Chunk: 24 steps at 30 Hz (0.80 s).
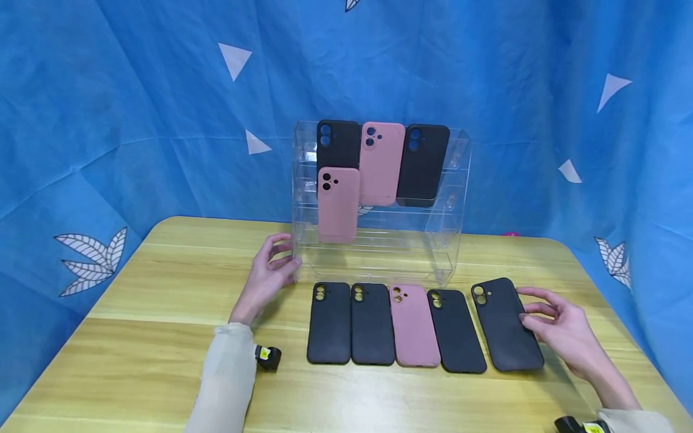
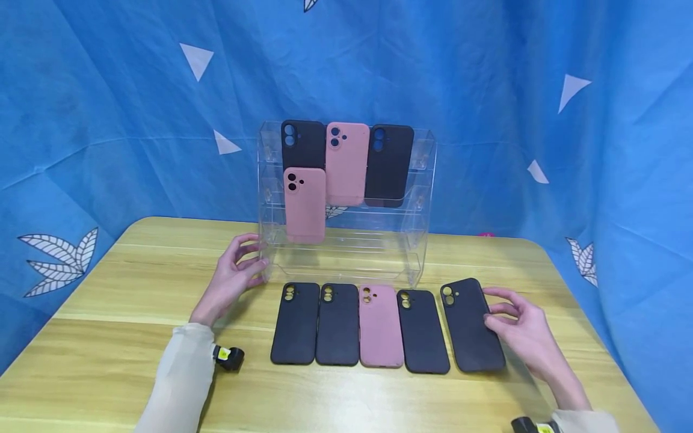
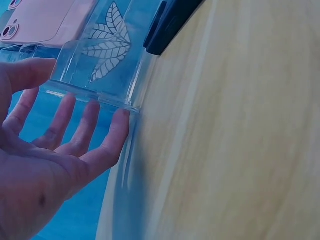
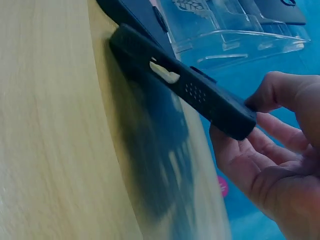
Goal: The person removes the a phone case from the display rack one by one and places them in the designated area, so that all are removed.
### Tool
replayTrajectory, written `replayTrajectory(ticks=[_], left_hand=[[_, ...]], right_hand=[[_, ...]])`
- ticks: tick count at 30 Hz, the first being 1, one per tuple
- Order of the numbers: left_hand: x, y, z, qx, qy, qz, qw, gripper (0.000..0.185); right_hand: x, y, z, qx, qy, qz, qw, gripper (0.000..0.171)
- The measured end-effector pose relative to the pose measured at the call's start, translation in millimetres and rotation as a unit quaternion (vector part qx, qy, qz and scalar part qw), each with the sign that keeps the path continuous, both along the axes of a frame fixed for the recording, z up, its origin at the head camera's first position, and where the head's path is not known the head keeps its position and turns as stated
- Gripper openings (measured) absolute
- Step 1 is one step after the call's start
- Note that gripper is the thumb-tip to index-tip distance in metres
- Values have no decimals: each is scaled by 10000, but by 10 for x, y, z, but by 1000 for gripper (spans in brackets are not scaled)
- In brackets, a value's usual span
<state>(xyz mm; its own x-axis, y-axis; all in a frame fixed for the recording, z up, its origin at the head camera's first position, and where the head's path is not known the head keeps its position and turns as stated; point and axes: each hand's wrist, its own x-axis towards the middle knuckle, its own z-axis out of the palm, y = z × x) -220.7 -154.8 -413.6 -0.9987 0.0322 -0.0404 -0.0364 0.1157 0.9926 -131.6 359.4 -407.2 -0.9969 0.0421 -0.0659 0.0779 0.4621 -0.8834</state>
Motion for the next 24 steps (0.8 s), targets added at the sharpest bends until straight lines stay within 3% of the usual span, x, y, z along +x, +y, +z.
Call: replayTrajectory(ticks=[8, 16, 24], left_hand=[[13, 3, 21, 35, -64, -26, 10000, 54], [9, 9, 26, 55, -59, -12, 10000, 53], [7, 10, 18, 70, -49, -19, 10000, 54]], right_hand=[[6, -4, -39, 529, 54, 220, 9983, 46], [7, -44, -95, 1411, 12, 307, 9895, 57], [15, -93, -96, 1893, 238, 320, 9811, 52]])
